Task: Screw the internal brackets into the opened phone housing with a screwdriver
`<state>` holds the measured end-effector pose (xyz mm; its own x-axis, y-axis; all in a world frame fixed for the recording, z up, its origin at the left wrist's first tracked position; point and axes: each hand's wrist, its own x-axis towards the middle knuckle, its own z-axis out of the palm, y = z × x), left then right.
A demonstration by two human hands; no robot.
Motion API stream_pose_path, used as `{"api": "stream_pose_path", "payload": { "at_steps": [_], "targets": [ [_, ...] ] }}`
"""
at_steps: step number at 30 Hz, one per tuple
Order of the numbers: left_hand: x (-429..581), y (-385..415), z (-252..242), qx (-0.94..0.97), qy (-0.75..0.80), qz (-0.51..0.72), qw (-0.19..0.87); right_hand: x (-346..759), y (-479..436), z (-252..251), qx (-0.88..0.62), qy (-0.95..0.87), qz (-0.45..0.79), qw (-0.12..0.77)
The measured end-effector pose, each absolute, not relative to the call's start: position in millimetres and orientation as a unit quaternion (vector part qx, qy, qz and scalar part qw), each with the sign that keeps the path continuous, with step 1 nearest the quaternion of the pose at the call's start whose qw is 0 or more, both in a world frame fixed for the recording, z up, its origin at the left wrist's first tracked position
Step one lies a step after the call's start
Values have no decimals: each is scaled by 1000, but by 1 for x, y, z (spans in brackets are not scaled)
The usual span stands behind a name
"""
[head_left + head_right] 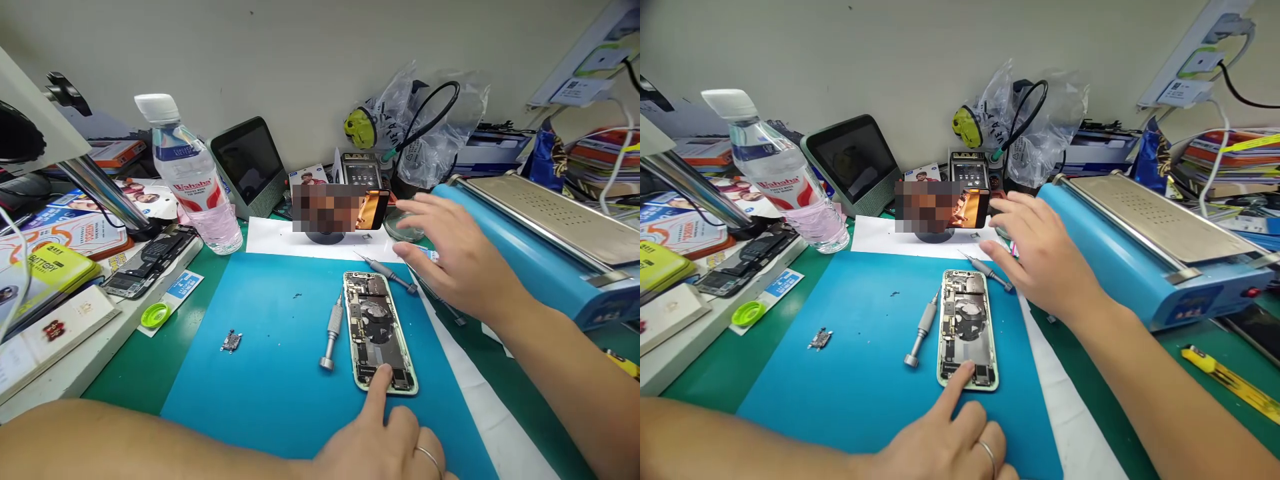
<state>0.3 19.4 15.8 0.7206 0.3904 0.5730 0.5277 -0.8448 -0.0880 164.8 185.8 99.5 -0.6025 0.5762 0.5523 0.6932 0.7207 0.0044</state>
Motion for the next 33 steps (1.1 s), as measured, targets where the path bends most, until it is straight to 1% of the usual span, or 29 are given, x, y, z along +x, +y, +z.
{"api": "stream_pose_path", "payload": {
  "at_steps": [5,8,11,15,20,25,33],
  "targets": [
    [-4,15,20,-923,-251,-264,121,199,148,93,-451,-836,-88,300],
    [-6,12,20,-926,-255,-254,114,213,128,87,-512,-801,-71,304],
    [-7,10,19,-930,-244,-256,102,221,119,77,-540,-781,-49,311],
    [-8,9,18,-935,-240,-239,101,220,118,64,-524,-794,-28,306],
    [-7,9,18,-936,-245,-221,123,208,122,55,-455,-839,-51,294],
    [-7,9,20,-939,-242,-215,115,202,128,50,-453,-846,-71,272],
    [-11,9,28,-943,-234,-215,98,198,132,46,-439,-856,-75,262]
  ]
}}
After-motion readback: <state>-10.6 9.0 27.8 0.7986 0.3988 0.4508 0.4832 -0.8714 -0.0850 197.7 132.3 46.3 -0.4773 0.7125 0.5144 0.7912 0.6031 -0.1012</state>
